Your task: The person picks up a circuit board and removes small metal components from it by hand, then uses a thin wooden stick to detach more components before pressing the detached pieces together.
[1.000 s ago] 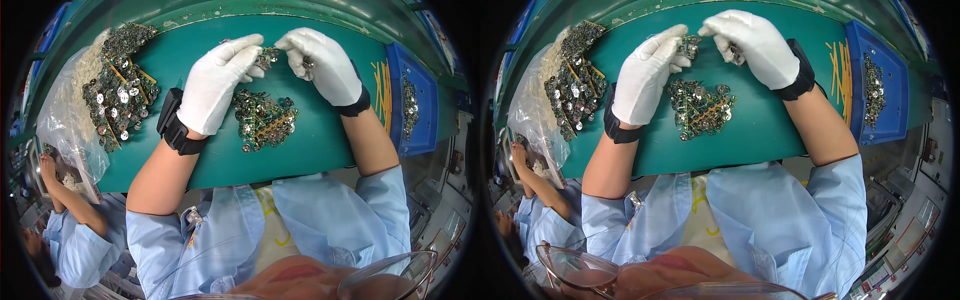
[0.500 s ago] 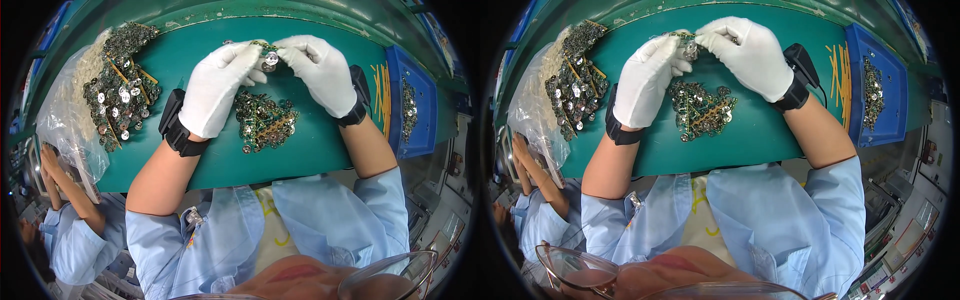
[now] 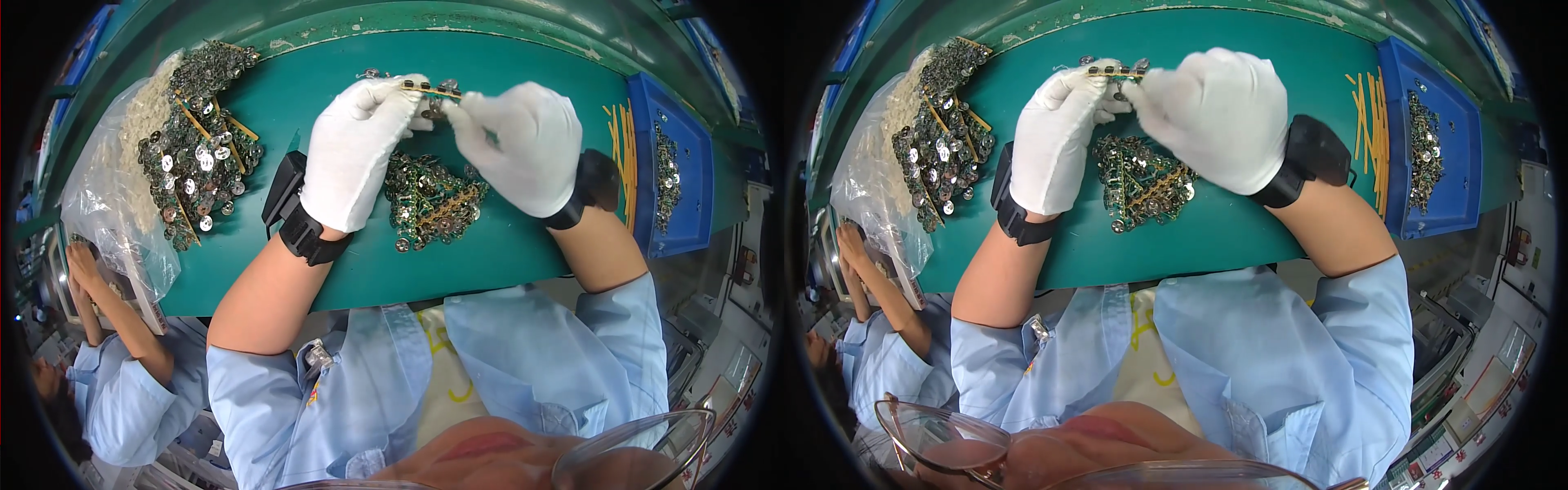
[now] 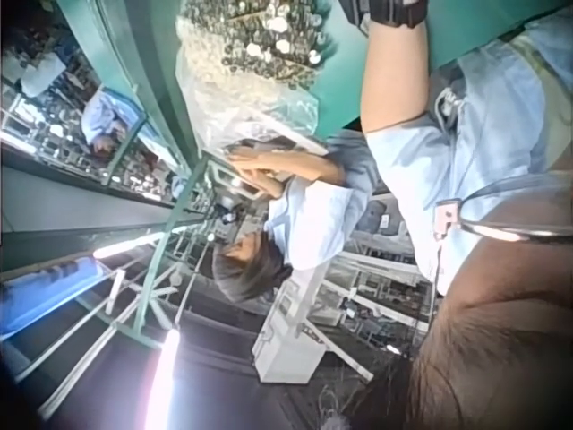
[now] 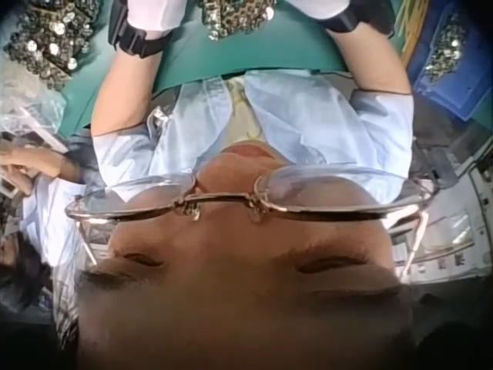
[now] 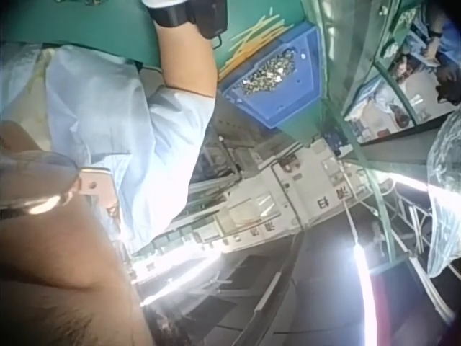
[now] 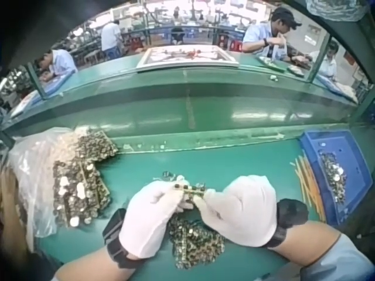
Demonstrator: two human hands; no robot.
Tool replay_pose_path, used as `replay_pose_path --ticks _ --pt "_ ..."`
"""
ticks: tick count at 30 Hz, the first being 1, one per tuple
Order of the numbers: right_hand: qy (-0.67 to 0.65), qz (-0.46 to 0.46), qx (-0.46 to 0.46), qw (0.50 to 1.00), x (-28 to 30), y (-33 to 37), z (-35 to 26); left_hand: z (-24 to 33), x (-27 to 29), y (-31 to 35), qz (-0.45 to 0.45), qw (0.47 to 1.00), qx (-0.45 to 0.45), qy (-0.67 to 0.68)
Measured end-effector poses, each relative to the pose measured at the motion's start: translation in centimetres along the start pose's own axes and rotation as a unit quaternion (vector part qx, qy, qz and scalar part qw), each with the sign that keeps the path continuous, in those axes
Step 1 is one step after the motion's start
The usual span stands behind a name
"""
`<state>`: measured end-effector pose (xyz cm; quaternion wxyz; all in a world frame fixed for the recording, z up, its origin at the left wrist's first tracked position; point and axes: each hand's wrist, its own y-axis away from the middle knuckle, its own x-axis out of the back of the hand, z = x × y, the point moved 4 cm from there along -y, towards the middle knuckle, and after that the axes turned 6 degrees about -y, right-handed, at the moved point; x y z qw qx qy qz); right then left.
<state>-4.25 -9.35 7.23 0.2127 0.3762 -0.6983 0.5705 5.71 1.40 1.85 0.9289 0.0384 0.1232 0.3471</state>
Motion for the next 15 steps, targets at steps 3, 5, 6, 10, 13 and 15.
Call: replay_pose_path --ticks 3,5,6,10,13,15 --pt "0.043 -0.027 0.033 0.998 0.1 0.0 -1.1 0.1 0.0 0.3 0.025 0.999 -0.001 -0.023" --pt "-0.012 -0.089 0.022 0.996 -0.8 -0.2 -1.3 -0.1 0.0 0.4 0.02 1.0 0.001 -0.019" --pt "-0.038 -0.119 0.016 0.992 -1.2 -0.2 -1.4 -0.2 -0.1 0.5 0.012 1.0 0.003 -0.014" --pt "-0.173 -0.087 -0.067 0.979 -0.5 0.2 1.0 -0.4 0.2 0.1 -0.007 0.999 0.007 0.032" --pt "-0.188 -0.105 -0.201 0.956 -0.3 -0.2 1.8 -0.8 0.6 -0.1 -0.032 0.998 0.01 0.049" --pt "-0.194 -0.113 -0.268 0.937 -0.6 0.0 2.4 -1.0 0.5 -0.1 -0.077 0.996 0.011 0.041"
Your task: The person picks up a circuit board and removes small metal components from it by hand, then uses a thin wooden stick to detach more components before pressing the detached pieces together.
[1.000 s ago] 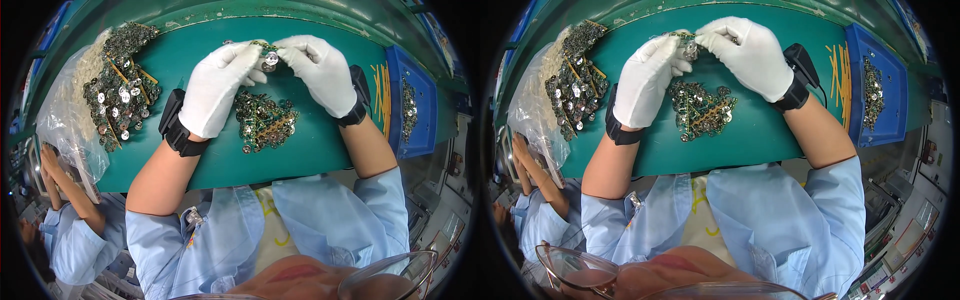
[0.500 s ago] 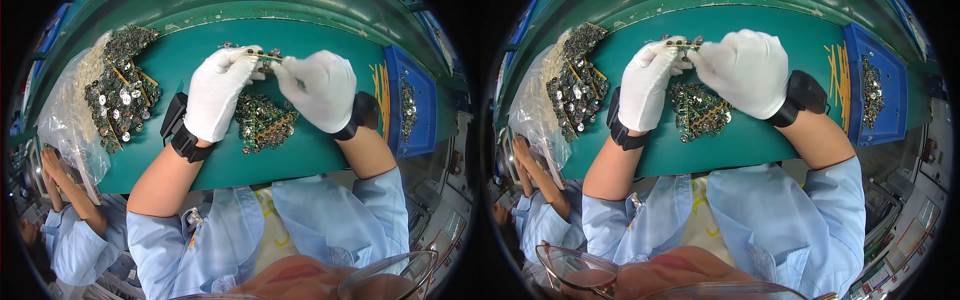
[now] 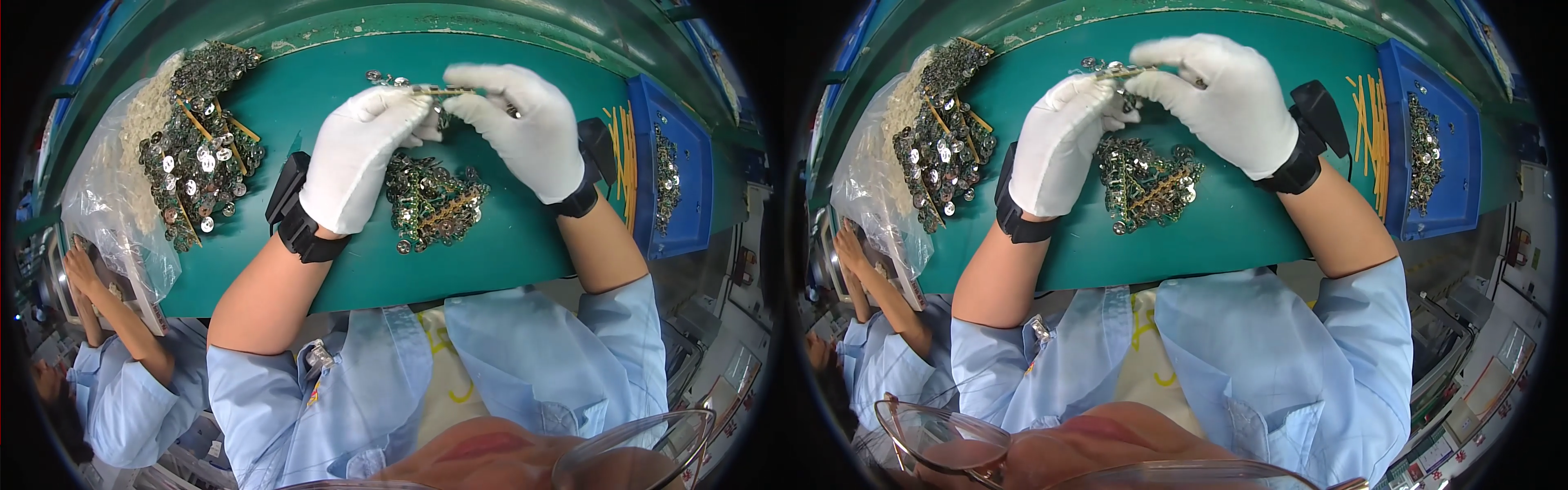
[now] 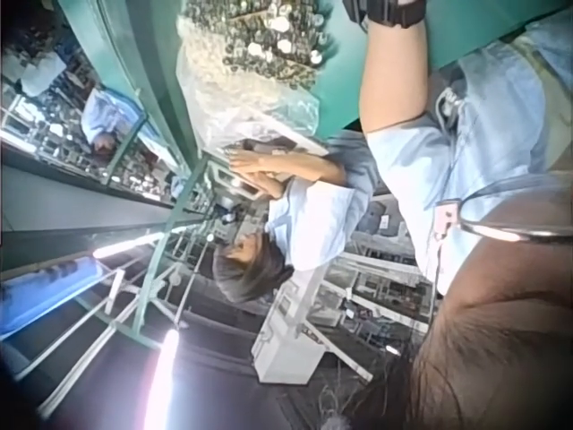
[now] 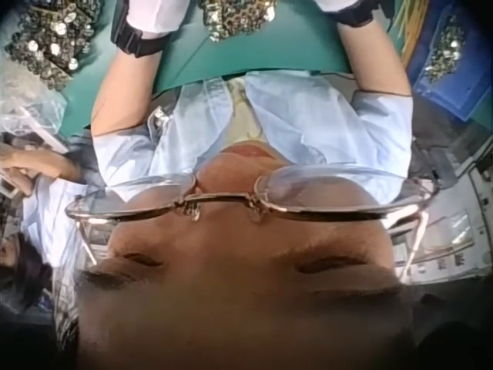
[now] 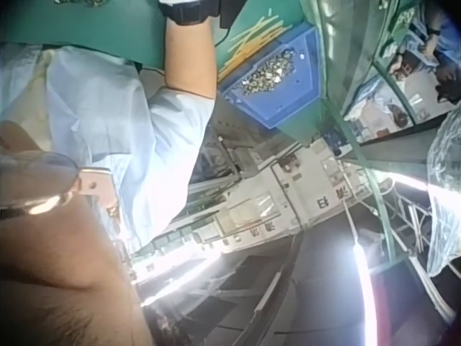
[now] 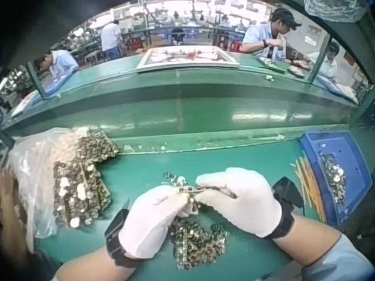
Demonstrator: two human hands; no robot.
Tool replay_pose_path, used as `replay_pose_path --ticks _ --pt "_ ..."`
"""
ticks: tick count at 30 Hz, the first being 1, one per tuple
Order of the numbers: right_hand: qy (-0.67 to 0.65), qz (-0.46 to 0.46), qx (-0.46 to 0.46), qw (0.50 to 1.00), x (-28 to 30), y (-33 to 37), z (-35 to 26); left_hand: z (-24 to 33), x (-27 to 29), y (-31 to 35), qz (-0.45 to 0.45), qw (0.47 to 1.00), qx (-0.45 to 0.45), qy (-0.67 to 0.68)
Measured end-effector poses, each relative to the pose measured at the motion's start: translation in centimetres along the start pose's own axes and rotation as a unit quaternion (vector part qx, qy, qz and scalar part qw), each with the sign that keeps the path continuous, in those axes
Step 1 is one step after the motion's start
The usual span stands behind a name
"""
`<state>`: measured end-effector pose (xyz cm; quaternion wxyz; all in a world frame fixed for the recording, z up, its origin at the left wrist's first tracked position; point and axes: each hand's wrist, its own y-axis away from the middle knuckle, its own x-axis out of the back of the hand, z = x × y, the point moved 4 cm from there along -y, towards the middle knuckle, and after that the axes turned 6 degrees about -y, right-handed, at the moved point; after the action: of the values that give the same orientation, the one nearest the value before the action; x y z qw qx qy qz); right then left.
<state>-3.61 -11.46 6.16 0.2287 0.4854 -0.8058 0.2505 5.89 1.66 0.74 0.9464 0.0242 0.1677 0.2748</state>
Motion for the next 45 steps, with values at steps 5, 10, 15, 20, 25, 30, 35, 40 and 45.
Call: replay_pose_path --ticks 5,10,15,20,25,30,35,40,45 --pt "-0.172 -0.022 -0.009 0.985 -0.5 -0.2 1.6 1.2 -1.3 0.0 0.01 1.0 0.003 -0.012" --pt "-0.229 -0.07 -0.042 0.97 -0.3 -0.1 1.7 1.5 -0.9 0.1 0.011 0.998 -0.03 -0.058" --pt "-0.352 -0.215 -0.153 0.898 -0.1 -0.1 2.6 0.8 -0.5 0.2 -0.075 0.995 0.038 0.053" --pt "-0.393 -0.207 -0.137 0.885 -1.6 0.6 2.2 0.7 -0.9 -0.1 -0.103 0.989 0.061 0.087" --pt "-0.375 -0.125 -0.12 0.911 -0.9 -0.5 3.1 0.6 -0.3 -0.4 0.007 1.0 0.026 -0.008" --pt "-0.466 -0.116 -0.193 0.856 -0.5 -0.6 3.4 0.4 -0.4 -0.3 0.012 0.999 0.035 -0.029" --pt "-0.341 -0.096 -0.182 0.917 -1.0 -0.7 2.5 0.3 -0.2 -0.2 0.026 0.999 0.022 -0.033" --pt "-0.236 -0.095 -0.041 0.966 -2.0 0.3 1.6 0.3 -0.2 -0.1 0.056 0.997 -0.017 -0.041" --pt "-0.115 -0.094 0.042 0.988 -1.6 0.4 0.4 0.7 -0.5 0.0 0.053 0.996 -0.011 -0.066"
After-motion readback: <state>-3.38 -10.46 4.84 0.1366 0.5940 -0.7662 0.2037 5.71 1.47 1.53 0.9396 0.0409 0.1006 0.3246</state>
